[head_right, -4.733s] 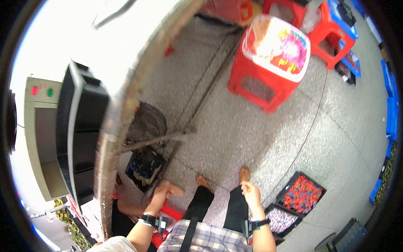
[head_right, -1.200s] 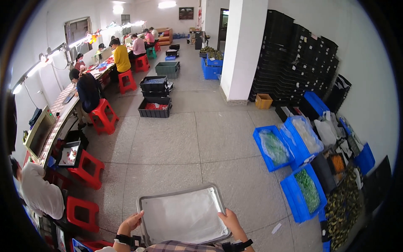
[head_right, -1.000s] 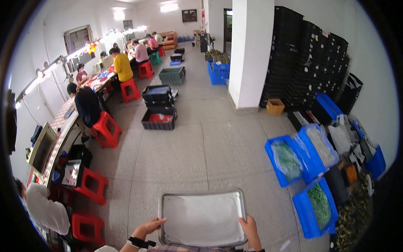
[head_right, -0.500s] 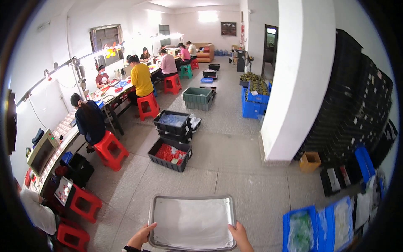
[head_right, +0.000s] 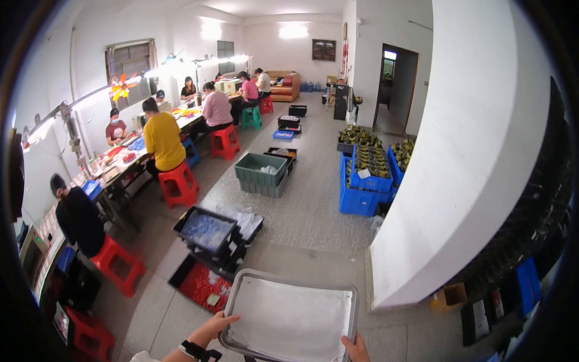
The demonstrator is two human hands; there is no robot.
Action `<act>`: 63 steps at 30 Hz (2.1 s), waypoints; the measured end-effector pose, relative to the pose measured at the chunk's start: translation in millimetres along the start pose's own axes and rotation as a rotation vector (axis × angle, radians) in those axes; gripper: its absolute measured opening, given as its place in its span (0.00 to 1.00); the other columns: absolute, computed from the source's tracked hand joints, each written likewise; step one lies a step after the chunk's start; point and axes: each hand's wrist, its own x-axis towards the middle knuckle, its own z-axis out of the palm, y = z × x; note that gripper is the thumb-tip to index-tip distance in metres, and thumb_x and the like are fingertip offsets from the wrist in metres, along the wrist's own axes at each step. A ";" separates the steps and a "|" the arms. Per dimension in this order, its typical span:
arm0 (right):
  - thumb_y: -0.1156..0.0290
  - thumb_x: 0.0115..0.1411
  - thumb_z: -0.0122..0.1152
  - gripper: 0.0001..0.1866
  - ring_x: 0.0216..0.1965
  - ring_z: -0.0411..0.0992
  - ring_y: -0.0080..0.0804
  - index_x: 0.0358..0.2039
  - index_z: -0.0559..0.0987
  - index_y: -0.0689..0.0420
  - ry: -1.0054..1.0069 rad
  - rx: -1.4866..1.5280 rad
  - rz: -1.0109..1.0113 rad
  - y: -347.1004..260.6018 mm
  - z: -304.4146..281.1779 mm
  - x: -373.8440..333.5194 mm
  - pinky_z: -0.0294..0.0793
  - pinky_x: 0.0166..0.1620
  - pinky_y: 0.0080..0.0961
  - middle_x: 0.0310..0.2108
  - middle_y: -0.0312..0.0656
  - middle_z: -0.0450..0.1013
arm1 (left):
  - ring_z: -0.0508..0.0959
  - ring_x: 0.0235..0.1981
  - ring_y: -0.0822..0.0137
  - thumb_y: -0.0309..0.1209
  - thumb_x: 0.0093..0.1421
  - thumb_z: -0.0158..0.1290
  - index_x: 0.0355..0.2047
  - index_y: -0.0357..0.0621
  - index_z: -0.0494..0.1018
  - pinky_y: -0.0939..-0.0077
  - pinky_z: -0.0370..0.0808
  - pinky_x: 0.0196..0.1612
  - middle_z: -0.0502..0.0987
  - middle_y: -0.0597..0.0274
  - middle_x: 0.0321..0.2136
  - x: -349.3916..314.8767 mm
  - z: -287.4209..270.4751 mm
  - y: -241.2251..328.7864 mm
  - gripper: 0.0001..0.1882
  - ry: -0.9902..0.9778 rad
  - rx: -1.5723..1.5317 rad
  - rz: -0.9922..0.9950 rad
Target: Carrying a tray of plastic items and sorting them into containers at a manufacturing facility workstation.
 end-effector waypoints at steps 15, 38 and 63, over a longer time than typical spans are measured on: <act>0.61 0.50 0.59 0.28 0.41 0.68 0.33 0.45 0.67 0.69 -0.529 -0.390 -0.111 -209.0 165.2 664.2 0.66 0.43 0.26 0.40 0.48 0.70 | 0.77 0.30 0.63 0.23 0.49 0.49 0.41 0.31 0.69 0.73 0.73 0.36 0.76 0.55 0.32 437.6 33.7 272.2 0.16 0.453 -0.203 0.135; 0.72 0.54 0.55 0.19 0.38 0.67 0.24 0.45 0.68 0.65 -0.549 -0.141 -0.163 -563.1 375.0 1490.4 0.66 0.43 0.22 0.37 0.39 0.70 | 0.74 0.26 0.66 0.29 0.48 0.53 0.37 0.28 0.70 0.75 0.70 0.30 0.75 0.56 0.26 1145.8 102.8 867.0 0.17 0.477 -0.205 0.094; 0.63 0.51 0.58 0.21 0.36 0.71 0.35 0.39 0.69 0.66 -0.687 -0.482 -0.206 -871.9 697.0 2291.2 0.68 0.39 0.27 0.34 0.50 0.71 | 0.72 0.32 0.72 0.32 0.54 0.52 0.40 0.30 0.69 0.79 0.69 0.35 0.74 0.61 0.32 1791.3 107.5 1384.2 0.18 0.688 -0.259 0.069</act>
